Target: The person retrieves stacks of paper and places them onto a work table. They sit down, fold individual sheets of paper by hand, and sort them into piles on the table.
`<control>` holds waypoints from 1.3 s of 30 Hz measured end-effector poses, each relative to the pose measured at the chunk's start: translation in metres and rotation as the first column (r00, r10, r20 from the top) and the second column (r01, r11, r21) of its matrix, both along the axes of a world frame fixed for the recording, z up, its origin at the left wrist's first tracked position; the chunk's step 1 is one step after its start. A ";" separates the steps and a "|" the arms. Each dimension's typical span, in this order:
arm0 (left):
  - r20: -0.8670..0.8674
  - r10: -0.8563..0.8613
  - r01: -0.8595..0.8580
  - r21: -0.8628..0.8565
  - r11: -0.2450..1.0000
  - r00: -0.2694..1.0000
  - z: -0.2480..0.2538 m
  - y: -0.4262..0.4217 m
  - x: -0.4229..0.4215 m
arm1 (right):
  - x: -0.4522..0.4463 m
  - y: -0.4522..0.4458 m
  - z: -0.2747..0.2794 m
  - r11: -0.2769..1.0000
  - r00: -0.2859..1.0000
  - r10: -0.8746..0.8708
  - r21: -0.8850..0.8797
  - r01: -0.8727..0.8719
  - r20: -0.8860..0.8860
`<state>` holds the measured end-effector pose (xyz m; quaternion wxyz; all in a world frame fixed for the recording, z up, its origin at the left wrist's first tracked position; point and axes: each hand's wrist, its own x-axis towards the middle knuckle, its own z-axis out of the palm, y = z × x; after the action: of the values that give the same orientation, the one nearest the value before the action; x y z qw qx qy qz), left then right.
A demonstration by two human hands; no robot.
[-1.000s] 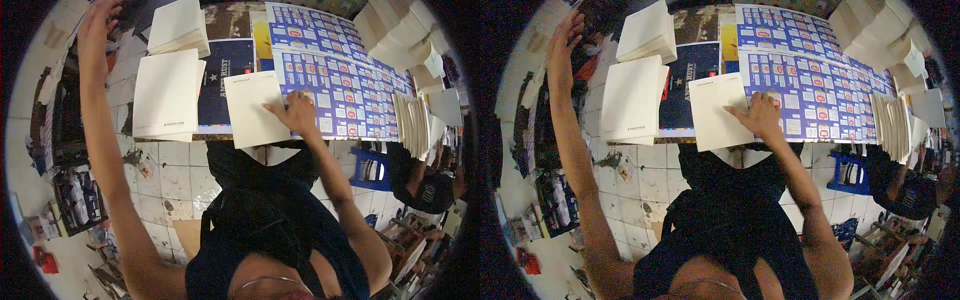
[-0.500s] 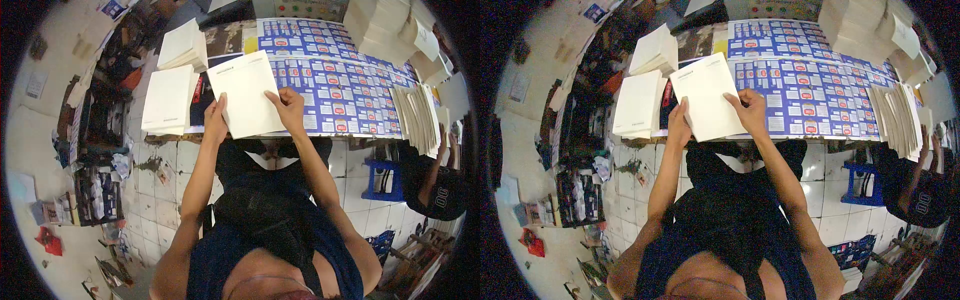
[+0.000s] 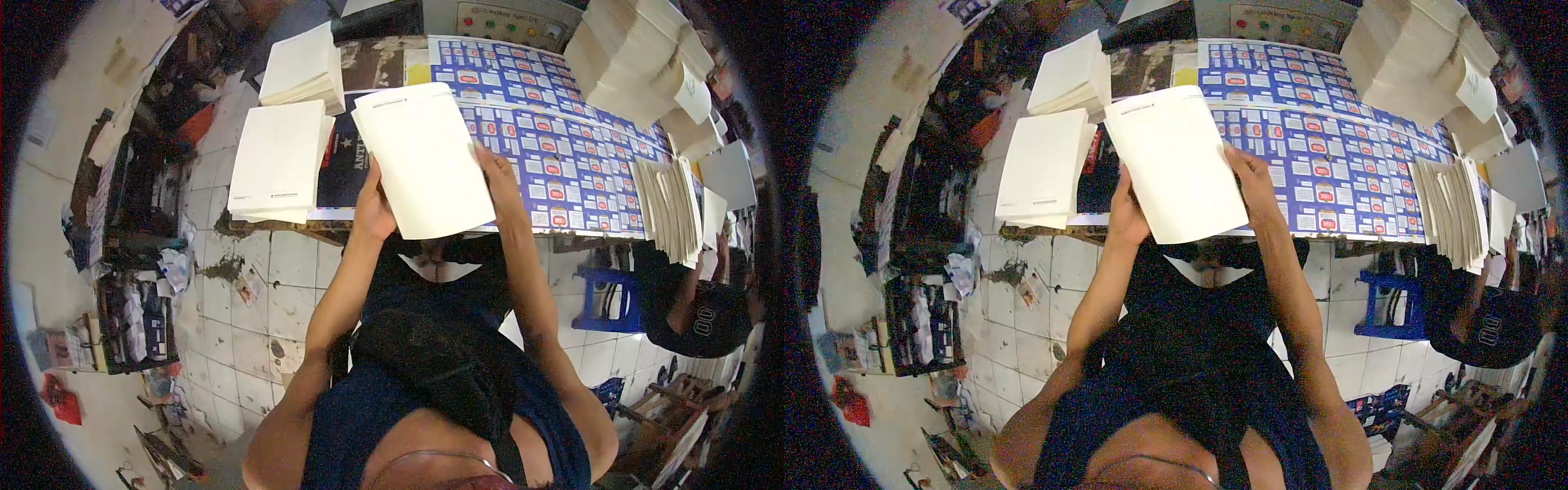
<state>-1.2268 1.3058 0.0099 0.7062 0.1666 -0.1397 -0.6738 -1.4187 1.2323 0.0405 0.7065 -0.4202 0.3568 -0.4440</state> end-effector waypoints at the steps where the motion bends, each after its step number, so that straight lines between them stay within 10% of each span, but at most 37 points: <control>1: -0.046 -0.011 0.012 0.031 0.999 0.999 -0.003 0.002 0.002 | 0.005 0.001 -0.004 0.999 0.998 0.016 0.048 -0.018 0.057; 8: -0.324 -0.158 0.125 -0.119 0.985 0.933 -0.021 0.002 0.015 | 0.031 0.004 -0.008 0.987 0.998 0.045 0.155 -0.050 0.040; 11: -0.207 -0.043 0.042 -0.009 0.999 0.977 -0.039 -0.001 0.019 | 0.037 -0.001 -0.013 0.981 0.999 0.043 0.189 -0.038 -0.022; 18: 0.451 0.167 -0.321 0.291 0.901 0.877 -0.015 -0.002 0.029 | 0.035 -0.014 0.044 0.895 0.796 -0.116 -0.410 -0.175 -0.594; 23: 0.392 0.237 -0.339 0.215 0.916 0.889 0.001 -0.002 0.019 | 0.035 -0.028 0.047 0.890 0.844 -0.121 -0.433 -0.141 -0.523; 27: 0.716 0.314 -0.510 0.068 0.857 0.623 -0.002 -0.001 0.020 | 0.032 -0.020 0.047 0.864 0.775 -0.217 -0.485 -0.130 -0.594; 39: 0.543 0.162 -0.281 0.144 0.949 0.824 -0.017 -0.006 0.025 | -0.066 -0.059 0.026 0.521 0.645 -0.715 -0.821 0.233 -0.270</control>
<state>-1.2020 1.2997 -0.0071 0.6924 0.4352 -0.2317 -0.5267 -1.4845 1.1734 0.0666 0.1736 -0.6538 0.4539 -0.5800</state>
